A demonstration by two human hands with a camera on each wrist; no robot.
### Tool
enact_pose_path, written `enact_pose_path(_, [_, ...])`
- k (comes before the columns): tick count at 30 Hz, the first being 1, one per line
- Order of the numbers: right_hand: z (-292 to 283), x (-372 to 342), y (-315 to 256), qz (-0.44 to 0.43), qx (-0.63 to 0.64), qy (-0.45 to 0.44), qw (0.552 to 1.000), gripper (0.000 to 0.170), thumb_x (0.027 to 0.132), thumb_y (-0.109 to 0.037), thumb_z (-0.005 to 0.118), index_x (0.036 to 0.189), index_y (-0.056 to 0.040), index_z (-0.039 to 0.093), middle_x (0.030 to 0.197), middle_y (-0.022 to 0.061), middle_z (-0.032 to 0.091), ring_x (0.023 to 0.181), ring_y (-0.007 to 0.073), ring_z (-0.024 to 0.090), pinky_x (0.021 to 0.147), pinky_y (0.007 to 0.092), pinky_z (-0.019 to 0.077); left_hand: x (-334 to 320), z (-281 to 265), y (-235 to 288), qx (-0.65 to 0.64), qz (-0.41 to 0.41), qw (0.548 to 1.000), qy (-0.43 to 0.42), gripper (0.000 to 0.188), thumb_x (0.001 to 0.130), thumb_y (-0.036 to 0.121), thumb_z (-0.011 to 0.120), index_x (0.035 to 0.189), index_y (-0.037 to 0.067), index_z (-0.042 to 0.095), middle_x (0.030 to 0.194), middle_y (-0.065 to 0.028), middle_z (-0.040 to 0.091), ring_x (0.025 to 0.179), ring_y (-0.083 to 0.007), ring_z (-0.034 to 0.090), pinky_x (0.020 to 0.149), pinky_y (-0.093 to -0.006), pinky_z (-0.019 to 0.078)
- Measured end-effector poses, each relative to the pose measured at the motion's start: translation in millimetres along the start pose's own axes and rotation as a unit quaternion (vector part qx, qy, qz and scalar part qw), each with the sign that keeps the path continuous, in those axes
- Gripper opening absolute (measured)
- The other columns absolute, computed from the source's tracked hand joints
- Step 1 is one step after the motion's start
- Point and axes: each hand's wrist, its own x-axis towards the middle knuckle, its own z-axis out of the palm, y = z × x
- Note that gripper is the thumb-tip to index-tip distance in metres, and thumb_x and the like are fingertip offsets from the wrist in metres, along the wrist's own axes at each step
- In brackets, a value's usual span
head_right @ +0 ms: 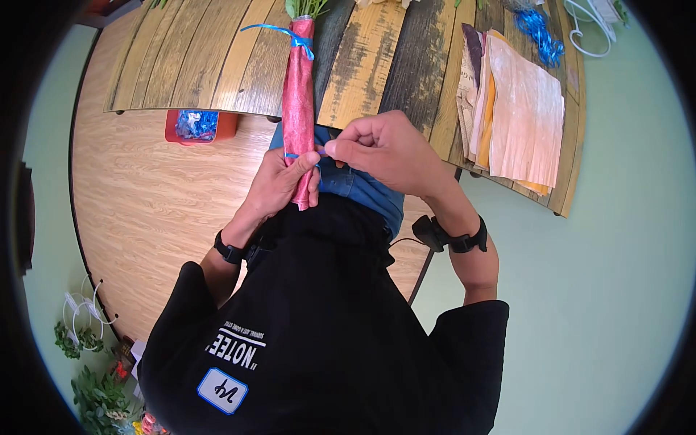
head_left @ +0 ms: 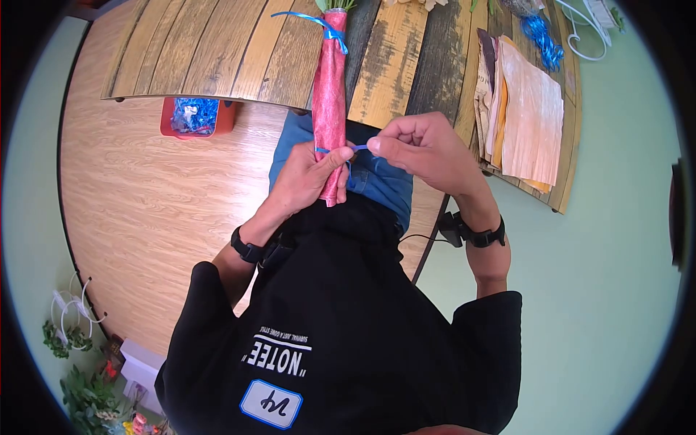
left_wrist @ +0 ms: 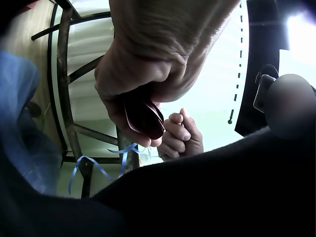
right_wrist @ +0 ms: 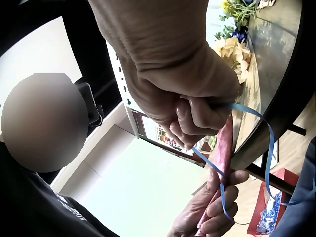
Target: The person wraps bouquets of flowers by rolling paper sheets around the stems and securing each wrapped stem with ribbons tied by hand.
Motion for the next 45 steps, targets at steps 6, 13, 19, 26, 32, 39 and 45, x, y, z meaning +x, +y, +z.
enact_pose_path(6, [25, 17, -9, -0.062, 0.025, -0.062, 0.996, 0.02, 0.098, -0.014, 0.067, 0.091, 0.0041, 0.071, 0.07, -0.0026, 0.062, 0.063, 0.0002, 0.05, 0.053, 0.0191, 0.0363, 2, -6, -13, 0.034, 0.025, 0.999, -0.016, 0.036, 0.105, 0.029, 0.056, 0.086, -0.002, 0.058, 0.066, -0.0073, 0.063, 0.054, -0.016, 0.066, 0.046, -0.0276, 0.0498])
enact_pose_path(13, [44, 44, -13, -0.013, -0.053, -0.122, 0.991, 0.022, 0.098, -0.012, 0.065, 0.092, 0.0076, 0.069, 0.075, 0.0051, 0.069, 0.068, 0.0055, 0.062, 0.06, 0.0226, 0.0493, 2, -7, -20, 0.097, 0.07, 0.993, -0.022, 0.029, 0.106, 0.015, 0.05, 0.084, -0.003, 0.058, 0.067, -0.007, 0.063, 0.056, -0.0156, 0.067, 0.046, -0.0271, 0.0506])
enact_pose_path(19, [50, 53, -31, 0.036, -0.058, -0.148, 0.987, 0.026, 0.095, -0.017, 0.067, 0.085, 0.0072, 0.069, 0.071, 0.0053, 0.068, 0.066, 0.0064, 0.062, 0.06, 0.0259, 0.0513, -3, 0, -11, 0.097, 0.079, 0.992, 0.01, 0.029, 0.106, 0.013, 0.047, 0.084, -0.003, 0.057, 0.064, -0.0064, 0.06, 0.053, -0.0158, 0.065, 0.045, -0.0273, 0.0503])
enact_pose_path(26, [59, 71, -44, -0.063, -0.171, -0.128, 0.975, 0.027, 0.089, -0.022, 0.071, 0.082, 0.0039, 0.072, 0.066, 0.0051, 0.066, 0.061, 0.0071, 0.06, 0.057, 0.0261, 0.0476, -2, 0, -19, 0.095, 0.055, 0.994, 0.024, 0.029, 0.106, 0.016, 0.048, 0.084, -0.001, 0.056, 0.064, -0.0072, 0.06, 0.051, -0.0164, 0.063, 0.043, -0.0276, 0.0481])
enact_pose_path(32, [78, 83, -25, -0.081, -0.185, -0.12, 0.972, 0.026, 0.081, -0.021, 0.072, 0.079, 0.005, 0.073, 0.063, 0.0162, 0.066, 0.059, 0.02, 0.065, 0.06, 0.0351, 0.0521, -1, 3, -20, 0.098, 0.089, 0.99, 0.053, 0.026, 0.102, 0.006, 0.046, 0.079, -0.001, 0.057, 0.06, -0.0073, 0.059, 0.049, -0.0157, 0.062, 0.041, -0.028, 0.0468])
enact_pose_path(39, [74, 91, -40, -0.05, -0.192, -0.127, 0.972, 0.03, 0.086, -0.025, 0.073, 0.079, 0.0044, 0.072, 0.062, 0.006, 0.064, 0.057, 0.0107, 0.059, 0.055, 0.0295, 0.0484, 1, 0, -29, 0.093, 0.08, 0.992, 0.03, 0.031, 0.107, 0.024, 0.049, 0.095, -0.002, 0.061, 0.062, -0.0059, 0.059, 0.048, -0.0155, 0.061, 0.041, -0.0262, 0.0447])
enact_pose_path(45, [71, 100, -77, -0.062, -0.126, -0.173, 0.975, 0.03, 0.092, -0.027, 0.071, 0.094, 0.0032, 0.074, 0.072, 0.0045, 0.067, 0.063, 0.0096, 0.061, 0.058, 0.0269, 0.0492, -3, 4, -12, 0.077, 0.04, 0.996, 0.026, 0.048, 0.106, 0.041, 0.051, 0.092, -0.004, 0.064, 0.054, -0.0044, 0.058, 0.044, -0.0125, 0.058, 0.042, -0.0276, 0.0432])
